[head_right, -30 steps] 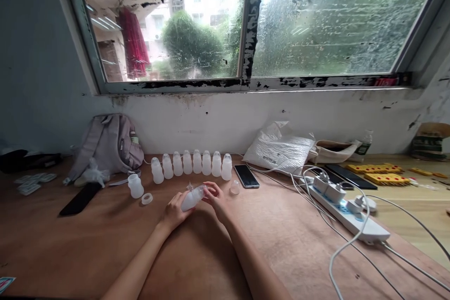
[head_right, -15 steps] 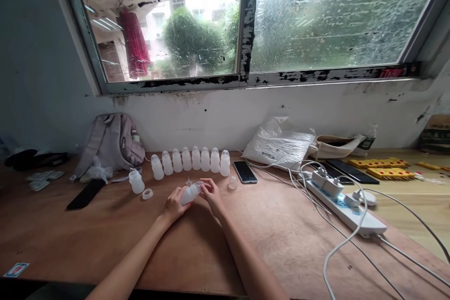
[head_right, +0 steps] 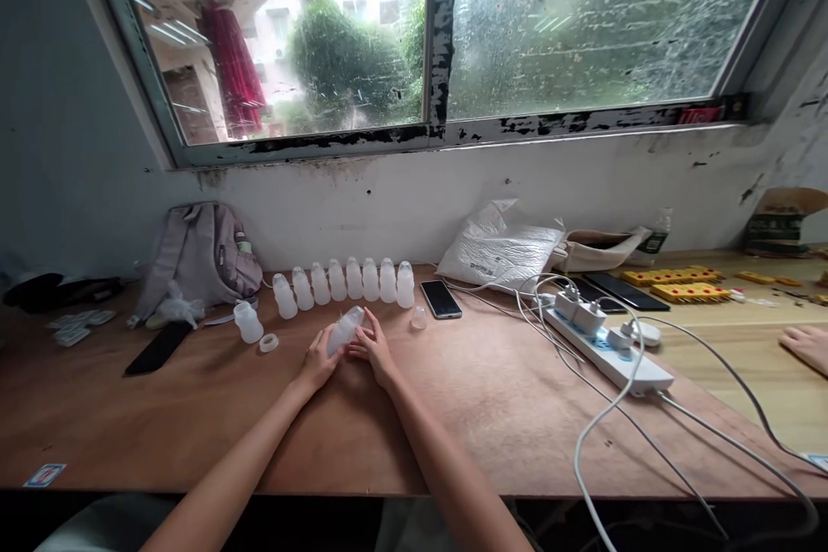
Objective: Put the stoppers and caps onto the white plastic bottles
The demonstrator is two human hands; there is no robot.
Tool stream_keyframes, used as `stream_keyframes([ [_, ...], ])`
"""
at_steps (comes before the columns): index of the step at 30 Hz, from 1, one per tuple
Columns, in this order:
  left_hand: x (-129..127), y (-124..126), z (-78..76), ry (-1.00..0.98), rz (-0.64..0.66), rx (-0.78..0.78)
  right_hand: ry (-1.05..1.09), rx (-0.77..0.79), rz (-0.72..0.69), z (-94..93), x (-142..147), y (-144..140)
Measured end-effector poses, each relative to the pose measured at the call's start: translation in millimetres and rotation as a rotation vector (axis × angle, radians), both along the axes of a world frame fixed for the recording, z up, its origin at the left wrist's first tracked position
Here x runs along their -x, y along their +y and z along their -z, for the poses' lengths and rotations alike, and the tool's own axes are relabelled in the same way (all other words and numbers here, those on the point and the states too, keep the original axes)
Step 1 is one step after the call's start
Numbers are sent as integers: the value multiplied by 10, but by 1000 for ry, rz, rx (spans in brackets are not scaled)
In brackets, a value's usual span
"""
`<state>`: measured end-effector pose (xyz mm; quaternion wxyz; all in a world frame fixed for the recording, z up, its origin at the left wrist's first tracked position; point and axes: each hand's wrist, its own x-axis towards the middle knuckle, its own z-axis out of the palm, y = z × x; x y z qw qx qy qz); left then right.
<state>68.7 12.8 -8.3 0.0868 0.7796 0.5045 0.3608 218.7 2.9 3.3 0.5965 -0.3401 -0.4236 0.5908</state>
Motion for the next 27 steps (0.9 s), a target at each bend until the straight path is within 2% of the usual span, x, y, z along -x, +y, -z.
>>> stream_keyframes([
  [5,96,-109,2,-16,-22,119,-72,38,-26,48,6,43],
  [10,110,-97,-5,-24,-94,196,-102,25,-32,95,12,75],
  [14,75,-44,33,-61,-187,212,-106,29,-9,113,9,78],
  [18,90,-34,24,-134,-157,159,-117,27,4,115,5,74],
  [21,143,-46,-113,-206,-96,89,-126,20,11,115,4,77],
  [25,214,-56,-445,-294,9,24,-129,13,7,125,7,89],
  [27,234,-49,-599,-251,48,17,-132,14,1,134,8,93],
])
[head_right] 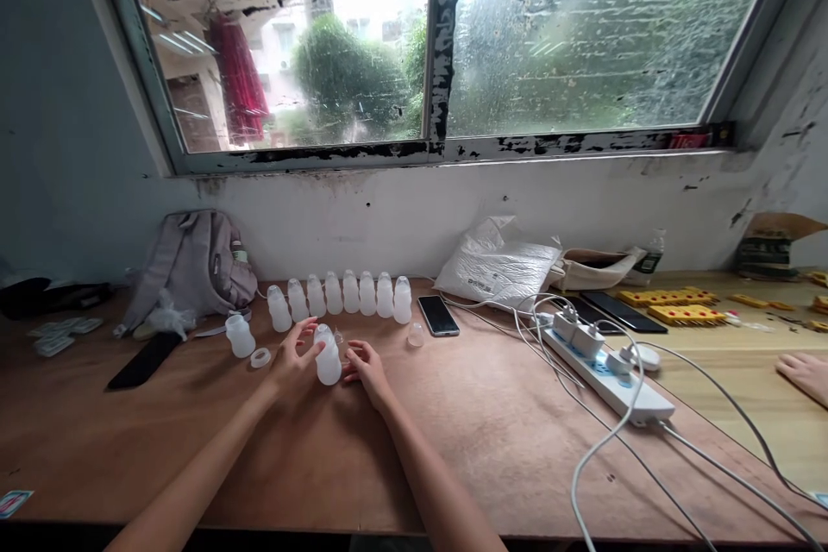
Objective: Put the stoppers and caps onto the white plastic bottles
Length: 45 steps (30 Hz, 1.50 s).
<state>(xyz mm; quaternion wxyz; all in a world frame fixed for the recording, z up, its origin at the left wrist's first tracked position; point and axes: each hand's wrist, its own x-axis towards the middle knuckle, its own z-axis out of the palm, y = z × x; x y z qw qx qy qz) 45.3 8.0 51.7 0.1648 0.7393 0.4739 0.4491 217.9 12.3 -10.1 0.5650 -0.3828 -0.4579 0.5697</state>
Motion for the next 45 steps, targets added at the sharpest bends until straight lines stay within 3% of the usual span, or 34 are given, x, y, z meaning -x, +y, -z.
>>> stream_keyframes([
  [7,185,83,-309,150,18,-18,-17,10,-4,9,3,-6],
  [14,756,338,-789,372,-333,-59,-38,19,2,-5,23,16],
  [17,989,497,-869,400,-454,-30,-44,20,-8,-2,25,42],
  [22,1208,741,-755,444,-562,45,-63,21,-6,36,1,75],
  [32,1306,942,-319,451,-568,95,-86,21,0,31,-21,52],
  [45,1291,923,-215,465,-571,-29,-122,27,25,4,-28,7],
])
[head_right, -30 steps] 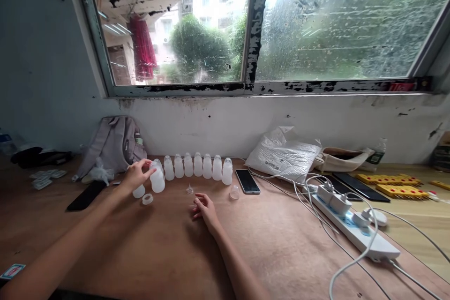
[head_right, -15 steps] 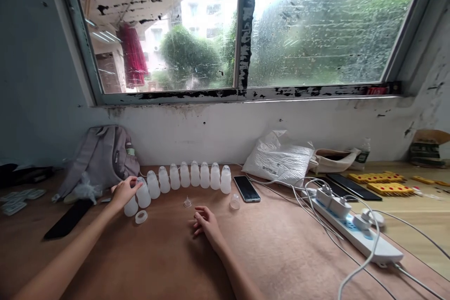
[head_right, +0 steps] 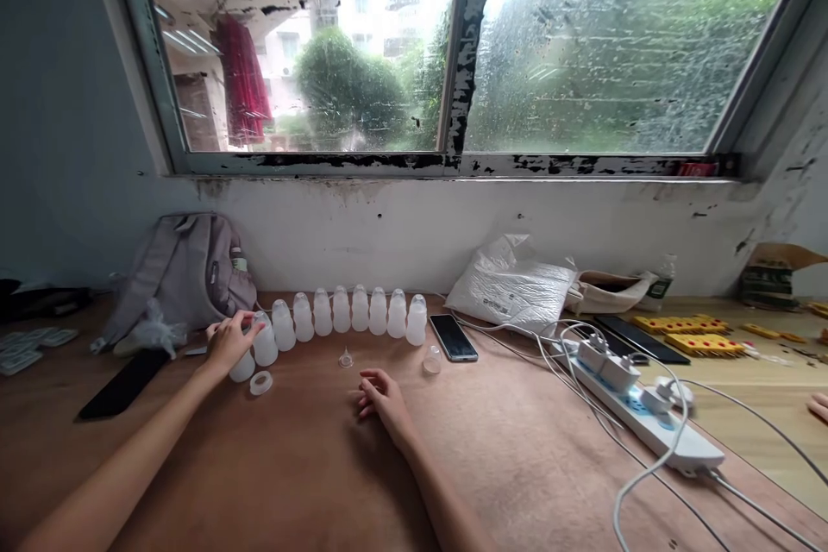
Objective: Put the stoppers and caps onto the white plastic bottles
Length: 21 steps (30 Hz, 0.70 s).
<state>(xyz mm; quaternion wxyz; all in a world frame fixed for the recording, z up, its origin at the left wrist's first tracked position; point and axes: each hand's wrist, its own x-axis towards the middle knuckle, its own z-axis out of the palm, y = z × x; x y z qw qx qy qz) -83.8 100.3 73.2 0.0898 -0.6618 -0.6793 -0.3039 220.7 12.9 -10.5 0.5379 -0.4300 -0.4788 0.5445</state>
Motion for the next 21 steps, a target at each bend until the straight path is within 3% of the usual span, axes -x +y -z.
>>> stream_keyframes([
  [8,5,-57,23,19,2,-51,-116,-53,6,56,1,38],
  [12,-120,-238,71,33,-17,-219,-188,-84,29,97,-7,46],
  [14,-213,-391,189,65,58,-303,-244,-121,60,100,-13,38],
  [17,-332,-620,492,132,246,-190,-338,-201,112,85,10,60],
  [19,-374,-715,709,129,276,-120,-518,-302,104,70,64,119],
  [21,-384,-745,872,103,224,-68,-814,-392,77,58,142,210],
])
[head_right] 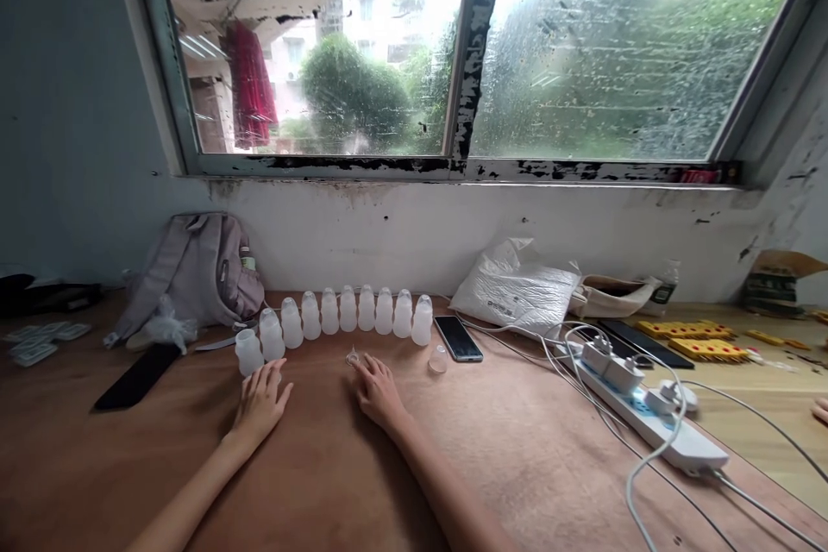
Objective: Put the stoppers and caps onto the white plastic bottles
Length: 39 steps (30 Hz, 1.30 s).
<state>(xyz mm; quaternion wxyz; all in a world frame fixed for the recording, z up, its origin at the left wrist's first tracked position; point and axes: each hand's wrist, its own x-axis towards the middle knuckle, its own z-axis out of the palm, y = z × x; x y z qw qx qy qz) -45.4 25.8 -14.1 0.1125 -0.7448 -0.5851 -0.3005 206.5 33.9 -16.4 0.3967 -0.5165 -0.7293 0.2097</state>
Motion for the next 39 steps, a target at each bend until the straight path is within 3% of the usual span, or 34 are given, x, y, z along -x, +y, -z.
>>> stream_keyframes([
  [2,12,25,90,-40,-61,45,-275,-28,22,-10,81,95],
  [4,33,79,124,-102,-58,80,-380,-26,38,-28,137,157],
  [8,50,166,126,-255,23,123,-387,-81,13,-120,138,88],
  [11,-13,179,94,-290,61,144,-363,-178,-104,-217,97,-90],
  [14,-189,178,-5,-422,209,196,-347,-197,-239,-269,77,-238],
  [17,-448,198,-153,-577,363,213,-264,-125,-268,-257,55,-278],
  [22,-810,247,-256,-501,547,179,209,-44,-93,-205,-65,-197],
  [25,-892,266,-161,-472,561,184,374,20,-22,-177,-131,-137],
  [31,-876,310,15,-385,554,290,398,68,8,-118,-130,-72],
  [34,-873,297,-7,-321,528,322,363,75,6,-113,-116,-74],
  [39,-887,237,-107,-307,441,244,304,71,13,-151,-107,-102],
])
